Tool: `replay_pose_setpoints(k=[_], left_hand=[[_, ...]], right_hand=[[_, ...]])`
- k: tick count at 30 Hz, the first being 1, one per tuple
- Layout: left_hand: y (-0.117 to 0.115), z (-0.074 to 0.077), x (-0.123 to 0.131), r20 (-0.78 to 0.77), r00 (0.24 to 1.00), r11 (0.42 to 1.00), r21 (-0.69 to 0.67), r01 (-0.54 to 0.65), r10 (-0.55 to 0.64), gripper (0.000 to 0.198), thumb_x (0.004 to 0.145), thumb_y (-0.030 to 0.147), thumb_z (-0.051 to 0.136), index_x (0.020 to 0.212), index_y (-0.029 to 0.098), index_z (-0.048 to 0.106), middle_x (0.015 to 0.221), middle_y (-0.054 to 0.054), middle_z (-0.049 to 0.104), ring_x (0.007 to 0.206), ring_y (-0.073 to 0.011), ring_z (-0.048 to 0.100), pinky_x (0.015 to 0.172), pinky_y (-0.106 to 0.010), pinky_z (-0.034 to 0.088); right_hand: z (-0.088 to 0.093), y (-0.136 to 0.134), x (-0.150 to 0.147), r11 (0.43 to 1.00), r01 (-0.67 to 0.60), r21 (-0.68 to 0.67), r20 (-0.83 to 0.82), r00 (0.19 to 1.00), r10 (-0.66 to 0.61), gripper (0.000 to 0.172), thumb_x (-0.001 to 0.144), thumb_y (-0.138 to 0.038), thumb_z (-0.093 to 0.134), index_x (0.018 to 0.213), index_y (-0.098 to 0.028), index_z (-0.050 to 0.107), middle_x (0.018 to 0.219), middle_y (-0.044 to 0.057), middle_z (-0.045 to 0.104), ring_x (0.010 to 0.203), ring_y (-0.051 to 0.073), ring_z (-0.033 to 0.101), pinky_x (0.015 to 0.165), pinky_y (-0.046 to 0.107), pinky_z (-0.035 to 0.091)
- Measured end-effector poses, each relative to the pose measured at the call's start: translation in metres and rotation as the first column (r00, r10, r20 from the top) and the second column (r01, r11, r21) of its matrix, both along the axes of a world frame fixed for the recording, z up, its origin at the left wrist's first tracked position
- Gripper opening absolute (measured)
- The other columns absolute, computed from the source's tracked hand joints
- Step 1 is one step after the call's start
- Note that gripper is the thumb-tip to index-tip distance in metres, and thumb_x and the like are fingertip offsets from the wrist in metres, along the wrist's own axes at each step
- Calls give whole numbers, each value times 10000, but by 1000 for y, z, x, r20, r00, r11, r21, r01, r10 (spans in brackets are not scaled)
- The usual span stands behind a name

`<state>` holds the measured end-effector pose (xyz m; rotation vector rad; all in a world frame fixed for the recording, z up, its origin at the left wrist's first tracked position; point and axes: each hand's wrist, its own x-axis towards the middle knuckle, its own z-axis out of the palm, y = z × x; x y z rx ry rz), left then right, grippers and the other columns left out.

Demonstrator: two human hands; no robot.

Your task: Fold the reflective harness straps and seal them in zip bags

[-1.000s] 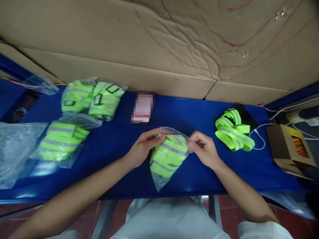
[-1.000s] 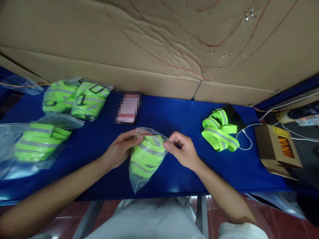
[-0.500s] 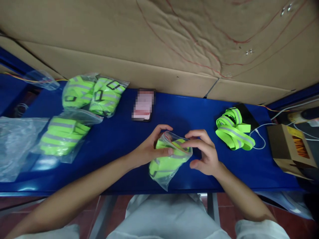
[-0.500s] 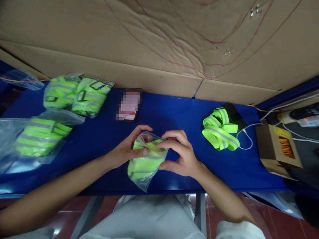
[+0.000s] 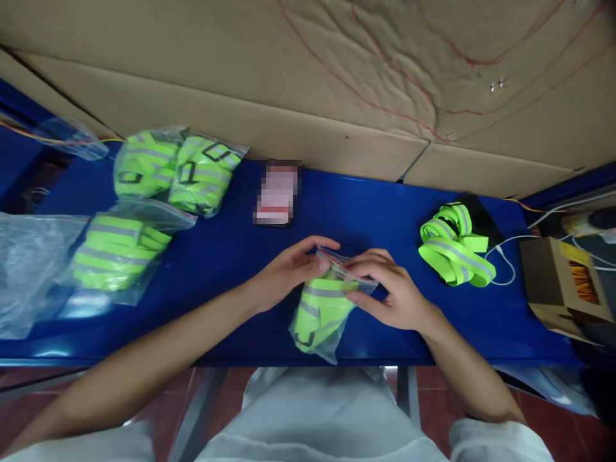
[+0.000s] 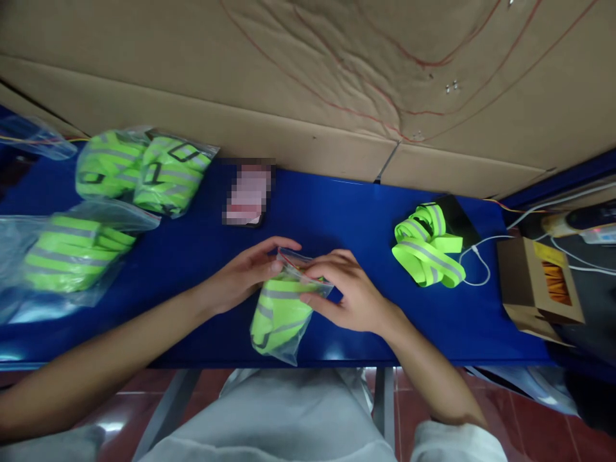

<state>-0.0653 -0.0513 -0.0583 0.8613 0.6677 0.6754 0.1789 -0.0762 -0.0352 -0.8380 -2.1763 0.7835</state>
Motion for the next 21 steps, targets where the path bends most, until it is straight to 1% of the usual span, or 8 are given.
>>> replay_pose_setpoints(k=[5,7,9,12,15,16,18,21], left_hand=[[-14,-2,12,-67,994,995,-38,-90,88,455,821,387,889,1179,217,666,1048,-49,800,908,-170,750,795,-251,573],[-16,0,15,-87,990,991,-72,-115,108,464,794,365,910,1157,210,667,1013,-45,805,867,-165,754,762,-238,580],[-15,3,14,-81,988,984,-109,-140,132,497,783,345,919,1185,216,658,1021,-51,812,853,-173,764,747,-244,594],[-10,10,10,-48,981,970,-152,-192,187,589,773,313,927,1281,235,640,1045,-61,822,868,-183,777,788,-270,616],[-3,15,4,-37,979,959,-198,-203,200,602,763,306,936,1303,220,683,1062,-77,826,913,-175,781,844,-257,612],[-1,15,2,-38,979,956,-211,-206,202,559,756,298,941,1261,210,719,1047,-74,828,905,-164,780,839,-238,607],[1,13,2,-49,973,947,-221,-232,227,417,729,277,956,1102,188,790,966,-53,833,829,-128,767,784,-190,592],[0,7,3,-90,954,933,-202,-297,285,286,693,271,976,901,168,810,847,-23,821,708,-91,729,688,-153,563]], right_hand=[[7,-4,-2,998,-68,-16,184,980,70,122,1002,-303,674,1015,-185,647,1059,75,761,1170,231,676,1064,426,374],[8,-4,-1,994,-96,-48,189,977,104,149,1009,-320,670,957,-182,647,1021,62,761,1199,236,664,1097,439,343],[8,-2,1,992,-101,-82,127,986,111,115,1016,-303,667,975,-196,665,1027,38,775,1210,221,671,1125,443,326],[8,4,7,996,-29,-81,20,999,31,39,1016,-227,662,1005,-229,699,1110,26,798,1248,214,669,1123,448,363],[9,8,12,995,87,-51,-37,995,-89,54,968,-208,724,920,-226,707,1141,49,801,1242,239,669,1093,455,439],[9,9,13,992,115,-57,-58,991,-118,61,956,-204,739,909,-224,706,1123,53,801,1201,234,686,1069,442,470],[8,10,14,985,140,-101,-97,984,-150,45,956,-194,737,935,-223,708,1084,54,795,1088,202,721,990,390,528],[5,10,11,976,145,-165,-72,985,-158,17,982,-204,700,991,-218,703,1023,45,769,940,159,724,853,313,556]])
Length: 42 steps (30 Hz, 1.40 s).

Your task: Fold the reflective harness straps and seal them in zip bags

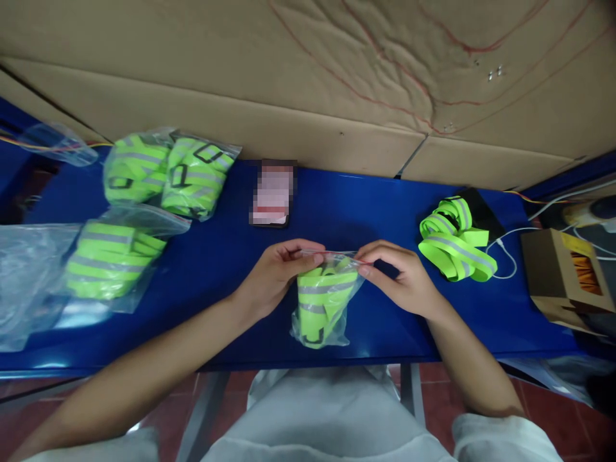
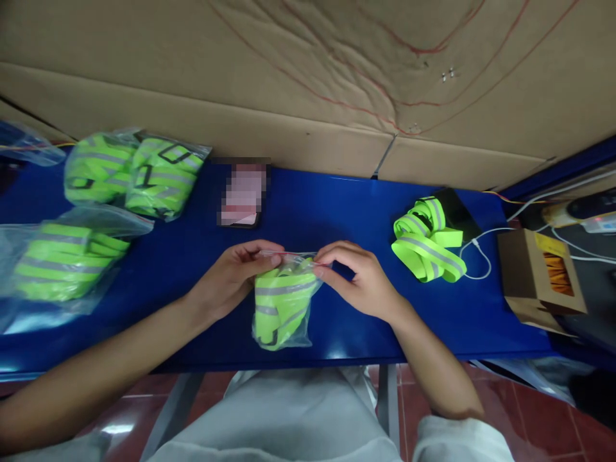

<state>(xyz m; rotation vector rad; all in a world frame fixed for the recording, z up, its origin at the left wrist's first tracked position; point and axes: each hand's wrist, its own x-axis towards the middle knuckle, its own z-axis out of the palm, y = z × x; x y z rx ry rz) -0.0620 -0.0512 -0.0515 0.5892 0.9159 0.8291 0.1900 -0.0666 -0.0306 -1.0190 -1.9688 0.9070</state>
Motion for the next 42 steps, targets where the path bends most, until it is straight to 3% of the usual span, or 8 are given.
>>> replay_pose_setpoints(k=[7,12,15,18,26,34,39,42], left_hand=[[-4,-4,1,-103,995,986,163,25,-8,303,812,370,896,1035,193,792,903,-37,831,771,-124,758,729,-187,576],[-4,11,-5,-197,980,939,333,81,-15,402,888,376,827,1246,210,748,974,-52,837,915,-167,788,820,-208,586],[-4,17,-9,-213,977,936,342,85,-11,415,884,365,830,1261,217,743,996,-55,836,921,-175,786,829,-221,592],[-2,18,-11,-203,978,936,349,35,39,350,868,346,842,1190,228,775,946,-36,833,869,-168,776,802,-224,591],[6,17,-15,-137,978,911,403,-89,156,279,857,291,851,1114,240,754,871,-26,818,809,-180,766,801,-266,592],[-1,19,-10,-60,996,938,343,-42,66,290,871,323,837,1128,235,736,956,-41,808,866,-175,753,805,-251,575],[2,7,-8,44,992,954,284,97,-114,688,702,311,959,1332,271,683,1156,-44,764,1050,-207,735,893,-265,587],[3,0,-6,16,979,963,180,198,-205,747,697,257,954,1377,255,647,1323,-96,730,1196,-271,707,1001,-339,576]], right_hand=[[-1,-5,1,999,33,0,84,996,-33,30,994,-228,694,999,-236,722,883,-12,739,718,98,629,678,241,499],[1,-2,10,980,191,-50,29,981,-190,197,947,-269,759,1140,-273,717,938,-1,683,796,126,613,770,273,521],[-1,3,14,965,192,-180,-13,980,-198,282,914,-344,793,1165,-256,698,1045,30,660,856,145,623,781,290,536],[-3,5,14,933,125,-337,-54,987,-152,194,948,-409,744,935,-220,700,852,6,676,743,133,613,665,262,500],[6,-1,8,981,106,-164,-35,993,-113,166,988,-323,698,864,-218,667,846,15,711,769,146,638,709,291,506],[-1,-5,1,983,118,-137,-91,987,-131,59,986,-278,698,1006,-222,691,877,-3,740,767,121,663,720,250,534],[-7,-9,-6,986,122,-115,-69,989,-131,104,996,-275,672,916,-208,669,815,-10,712,717,110,636,682,241,520],[-8,-9,-8,986,131,-101,-26,991,-134,144,994,-282,662,871,-208,647,769,-18,684,683,109,615,656,241,510]])
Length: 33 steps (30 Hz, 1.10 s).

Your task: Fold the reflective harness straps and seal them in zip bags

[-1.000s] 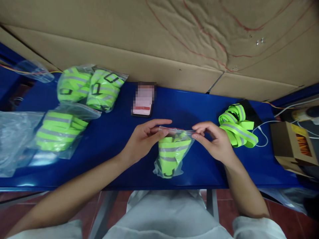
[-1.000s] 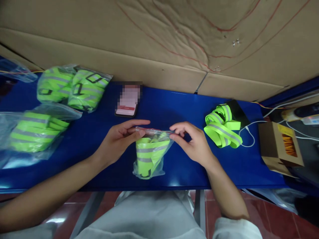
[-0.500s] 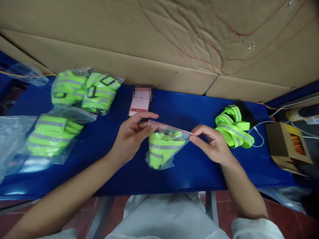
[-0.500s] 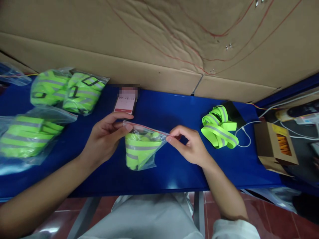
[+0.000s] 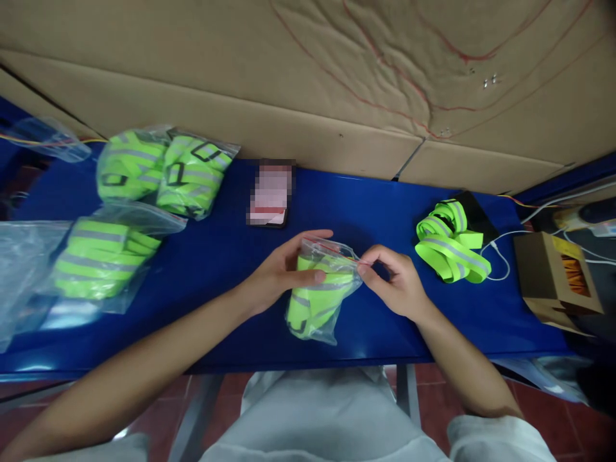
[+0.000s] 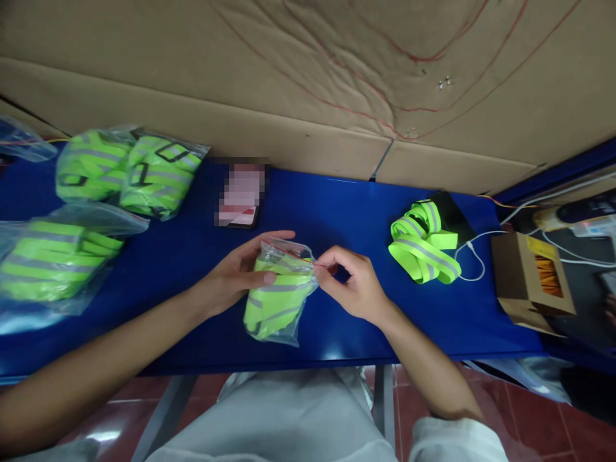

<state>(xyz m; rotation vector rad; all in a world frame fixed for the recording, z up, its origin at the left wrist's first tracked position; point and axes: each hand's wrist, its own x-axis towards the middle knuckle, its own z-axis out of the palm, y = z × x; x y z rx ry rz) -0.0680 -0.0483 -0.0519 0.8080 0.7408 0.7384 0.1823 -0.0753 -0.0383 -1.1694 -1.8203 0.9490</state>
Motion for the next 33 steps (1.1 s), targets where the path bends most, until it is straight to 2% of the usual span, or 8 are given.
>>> replay_pose_setpoints(k=[5,7,12,15,19,26,29,33], left_hand=[[-4,-1,2,-18,1000,1000,0,-21,21,662,724,234,936,1320,261,649,1281,-84,758,1176,-269,727,987,-349,587],[-7,0,3,-40,998,998,28,-47,48,664,708,239,945,1303,260,651,1279,-80,757,1166,-271,729,974,-353,594],[-11,3,6,-91,989,992,64,-111,116,659,675,243,964,1250,257,642,1211,-58,771,1080,-247,746,895,-314,610],[-12,3,7,-64,985,986,29,-162,163,670,669,224,967,1235,283,613,1113,-17,775,982,-212,757,831,-280,614],[-13,4,8,-90,979,983,8,-183,183,682,653,236,974,1226,282,606,1106,-7,742,926,-195,741,801,-277,613],[-17,4,10,-114,974,976,119,-183,197,637,678,281,959,1207,263,606,1081,-13,702,924,-180,701,763,-249,585],[-18,3,10,-125,970,967,175,-184,208,616,686,275,957,1197,256,614,1063,-7,693,928,-165,692,795,-237,572],[-17,2,9,-139,971,967,197,-164,193,612,695,280,954,1203,253,612,1073,-5,690,935,-155,691,821,-233,561]], right_hand=[[-1,1,-2,1000,11,-25,19,1000,-10,87,982,-296,679,952,-216,663,834,-9,707,740,118,643,699,248,530],[-3,1,-3,998,34,-58,-8,999,-34,129,965,-342,714,976,-220,674,856,0,723,756,130,658,708,260,542],[-3,-4,-7,990,119,-70,27,993,-118,177,984,-363,693,886,-219,663,771,-13,682,685,120,611,643,254,505],[-1,-5,-8,994,106,-36,61,993,-104,153,1002,-331,663,899,-220,645,776,-18,664,684,112,600,634,246,492],[0,-4,-7,998,58,-22,83,995,-56,119,1007,-323,657,943,-223,653,830,-6,694,745,123,636,688,255,519],[0,-4,-7,999,46,-23,77,996,-44,119,966,-335,718,1004,-223,706,890,8,763,760,136,685,689,259,547],[-3,-6,-10,997,49,-55,66,997,-46,181,942,-366,752,1051,-227,711,950,17,778,796,147,699,716,271,558],[-6,-6,-13,982,77,-175,-9,997,-80,225,946,-401,746,1088,-228,726,1024,29,788,848,155,713,754,281,564]])
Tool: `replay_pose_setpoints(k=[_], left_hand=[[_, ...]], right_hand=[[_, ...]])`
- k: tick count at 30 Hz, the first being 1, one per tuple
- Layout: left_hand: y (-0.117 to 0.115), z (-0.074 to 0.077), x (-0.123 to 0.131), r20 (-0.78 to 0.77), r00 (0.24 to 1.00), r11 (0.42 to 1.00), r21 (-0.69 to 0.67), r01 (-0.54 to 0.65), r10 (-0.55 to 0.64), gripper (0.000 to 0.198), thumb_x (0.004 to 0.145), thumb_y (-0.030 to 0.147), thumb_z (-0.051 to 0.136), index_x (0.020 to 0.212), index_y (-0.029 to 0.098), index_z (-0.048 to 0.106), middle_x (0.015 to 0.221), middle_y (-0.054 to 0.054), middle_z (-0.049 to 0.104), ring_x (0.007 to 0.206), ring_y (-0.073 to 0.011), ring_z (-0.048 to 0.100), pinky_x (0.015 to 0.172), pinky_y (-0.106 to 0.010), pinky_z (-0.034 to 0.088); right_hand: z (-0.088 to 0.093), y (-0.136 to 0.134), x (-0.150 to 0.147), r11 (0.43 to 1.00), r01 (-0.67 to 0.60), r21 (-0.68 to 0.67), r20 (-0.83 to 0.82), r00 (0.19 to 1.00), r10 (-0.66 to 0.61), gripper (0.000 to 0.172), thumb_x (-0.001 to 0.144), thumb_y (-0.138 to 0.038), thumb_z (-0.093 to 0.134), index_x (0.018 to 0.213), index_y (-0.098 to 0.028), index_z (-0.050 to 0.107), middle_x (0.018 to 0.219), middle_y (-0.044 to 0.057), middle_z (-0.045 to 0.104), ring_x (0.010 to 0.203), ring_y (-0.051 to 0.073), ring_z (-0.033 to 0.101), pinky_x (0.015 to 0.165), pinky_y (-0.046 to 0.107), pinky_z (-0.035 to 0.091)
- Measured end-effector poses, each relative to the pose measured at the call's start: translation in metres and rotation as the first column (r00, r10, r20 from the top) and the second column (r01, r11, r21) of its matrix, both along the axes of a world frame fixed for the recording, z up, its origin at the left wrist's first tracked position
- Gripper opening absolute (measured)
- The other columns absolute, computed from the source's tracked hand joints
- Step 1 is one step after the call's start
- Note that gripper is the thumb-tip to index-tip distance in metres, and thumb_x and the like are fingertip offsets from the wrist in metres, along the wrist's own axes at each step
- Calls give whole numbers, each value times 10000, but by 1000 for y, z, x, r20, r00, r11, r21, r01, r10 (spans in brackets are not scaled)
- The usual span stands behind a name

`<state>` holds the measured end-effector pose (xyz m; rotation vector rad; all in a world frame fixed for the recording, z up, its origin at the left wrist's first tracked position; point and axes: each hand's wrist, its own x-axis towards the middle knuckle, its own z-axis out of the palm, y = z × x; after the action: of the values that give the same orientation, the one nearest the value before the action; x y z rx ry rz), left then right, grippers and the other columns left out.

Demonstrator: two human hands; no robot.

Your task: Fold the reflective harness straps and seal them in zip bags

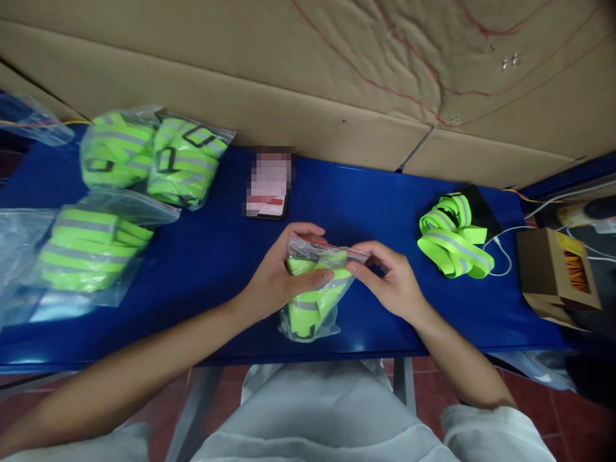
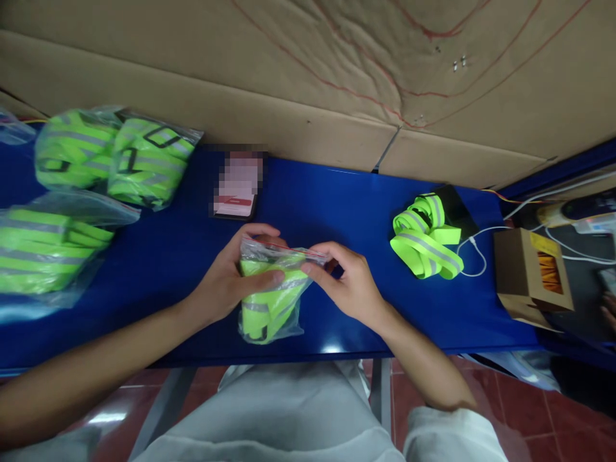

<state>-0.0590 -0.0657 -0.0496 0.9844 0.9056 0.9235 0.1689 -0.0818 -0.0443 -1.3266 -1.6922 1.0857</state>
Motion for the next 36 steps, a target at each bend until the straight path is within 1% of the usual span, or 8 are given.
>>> replay_pose_setpoints(k=[3,7,10,13,16,21,25,36], left_hand=[[0,2,-1,-18,999,999,33,28,-27,616,698,283,952,1208,248,608,1072,-15,695,948,-164,692,814,-236,553],[0,2,0,-15,998,997,44,58,-57,632,693,275,957,1216,246,605,1073,-23,706,970,-181,698,808,-240,551],[0,-1,2,67,995,993,-82,81,-75,648,709,299,953,1248,264,594,1155,-34,726,1005,-199,715,831,-263,570],[-1,-4,4,168,979,955,-254,156,-115,695,724,335,950,1308,272,579,1235,-57,743,1061,-228,728,906,-321,586],[0,-4,5,172,976,925,-331,186,-134,673,712,349,960,1289,245,631,1184,-46,764,1000,-202,733,886,-299,584],[0,-2,3,126,975,945,-252,209,-182,506,750,377,935,1184,205,741,1126,-36,791,1004,-184,733,902,-262,575],[0,-2,3,111,972,943,-245,227,-205,457,772,371,919,1170,207,765,1102,-35,805,980,-185,748,869,-252,587],[1,2,3,107,968,953,-179,246,-229,366,801,351,898,1123,216,785,1040,-16,810,926,-150,752,829,-211,587]], right_hand=[[0,1,-2,998,-2,-70,-84,996,-4,233,928,-400,766,1087,-230,748,1006,24,794,850,162,716,747,284,553],[2,-1,-2,997,20,-72,-124,992,-29,174,929,-386,761,907,-213,756,825,3,757,740,144,658,689,276,502],[0,-3,-2,997,38,-74,-126,991,-48,211,931,-393,753,844,-203,722,765,-6,709,690,128,596,657,270,458],[-2,-3,-2,993,50,-108,-148,987,-66,265,921,-425,757,806,-197,687,723,-15,661,662,119,555,636,262,431],[0,0,0,987,36,-158,-173,983,-63,274,904,-442,772,814,-195,693,741,-10,672,681,121,570,649,257,441],[5,5,8,969,-55,-240,-199,980,6,216,875,-408,812,944,-211,757,891,12,756,772,136,638,725,265,486],[7,4,9,960,-26,-280,-232,972,-42,197,871,-391,820,862,-210,745,822,-5,743,723,120,621,685,253,470],[7,2,3,964,27,-264,-236,968,-91,234,861,-361,821,764,-192,691,697,-30,681,636,99,567,608,237,410]])
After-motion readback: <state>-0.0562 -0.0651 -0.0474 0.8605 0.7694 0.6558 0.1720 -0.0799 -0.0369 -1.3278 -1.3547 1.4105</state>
